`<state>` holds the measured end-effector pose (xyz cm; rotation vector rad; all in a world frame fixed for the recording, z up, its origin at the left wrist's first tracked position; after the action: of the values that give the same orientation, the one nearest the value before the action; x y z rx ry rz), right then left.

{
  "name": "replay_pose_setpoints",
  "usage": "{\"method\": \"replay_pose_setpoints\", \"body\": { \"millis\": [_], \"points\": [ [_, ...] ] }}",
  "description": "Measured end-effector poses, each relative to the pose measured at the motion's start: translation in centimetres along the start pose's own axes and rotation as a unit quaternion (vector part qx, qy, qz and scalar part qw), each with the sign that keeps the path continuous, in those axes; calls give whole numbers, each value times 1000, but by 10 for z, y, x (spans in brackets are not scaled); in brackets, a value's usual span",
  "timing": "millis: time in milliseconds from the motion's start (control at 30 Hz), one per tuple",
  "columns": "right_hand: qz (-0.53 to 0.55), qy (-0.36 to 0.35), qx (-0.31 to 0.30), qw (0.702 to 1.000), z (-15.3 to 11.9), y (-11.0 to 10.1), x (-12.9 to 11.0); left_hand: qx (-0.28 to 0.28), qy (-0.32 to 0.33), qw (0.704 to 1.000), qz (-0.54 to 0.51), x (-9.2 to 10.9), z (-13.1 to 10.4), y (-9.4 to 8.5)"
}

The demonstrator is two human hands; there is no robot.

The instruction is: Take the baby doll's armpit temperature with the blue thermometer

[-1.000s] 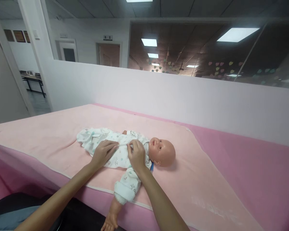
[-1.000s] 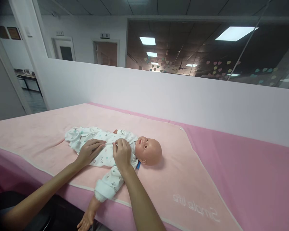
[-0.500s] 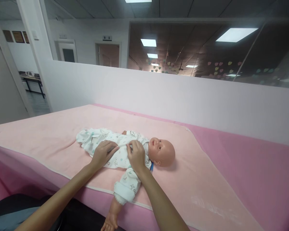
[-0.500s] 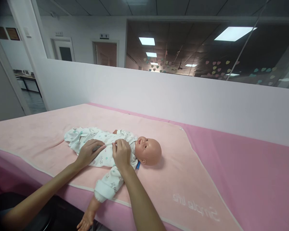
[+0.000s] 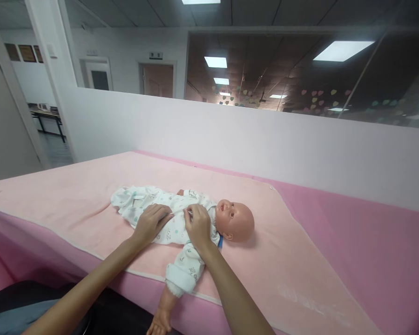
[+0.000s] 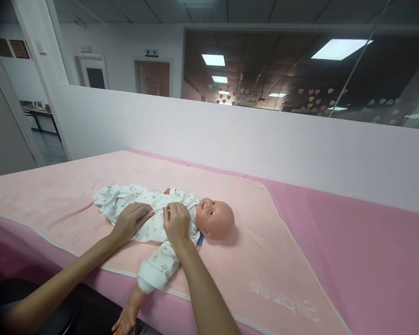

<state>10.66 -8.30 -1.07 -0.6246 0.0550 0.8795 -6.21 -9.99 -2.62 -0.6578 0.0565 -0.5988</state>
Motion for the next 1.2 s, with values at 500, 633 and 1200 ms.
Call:
{"method": "replay_pose_setpoints", "body": {
  "millis": [500, 633, 1200],
  "points": [
    [-14, -4, -2, 1000, 0, -2, -1, -4, -15, 999, -47, 4, 0, -9],
    [-13, -3, -7, 1000, 0, -1, -1, -13, -19, 999, -41, 5, 0, -9],
    [-19, 2, 4, 1000, 1, -5, -3, 51, -43, 995, -71, -1, -3, -4]
  ]
}}
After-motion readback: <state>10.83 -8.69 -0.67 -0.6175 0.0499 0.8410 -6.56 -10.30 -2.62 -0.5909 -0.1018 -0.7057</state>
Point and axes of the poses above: each hand's wrist, its own z-axis towards the middle knuckle, its own y-axis out of the palm, x = y × z, the point moved 2 cm from there along z, towards the middle knuckle, and after that the axes turned 1 degree about -y, right-handed, at the moved point
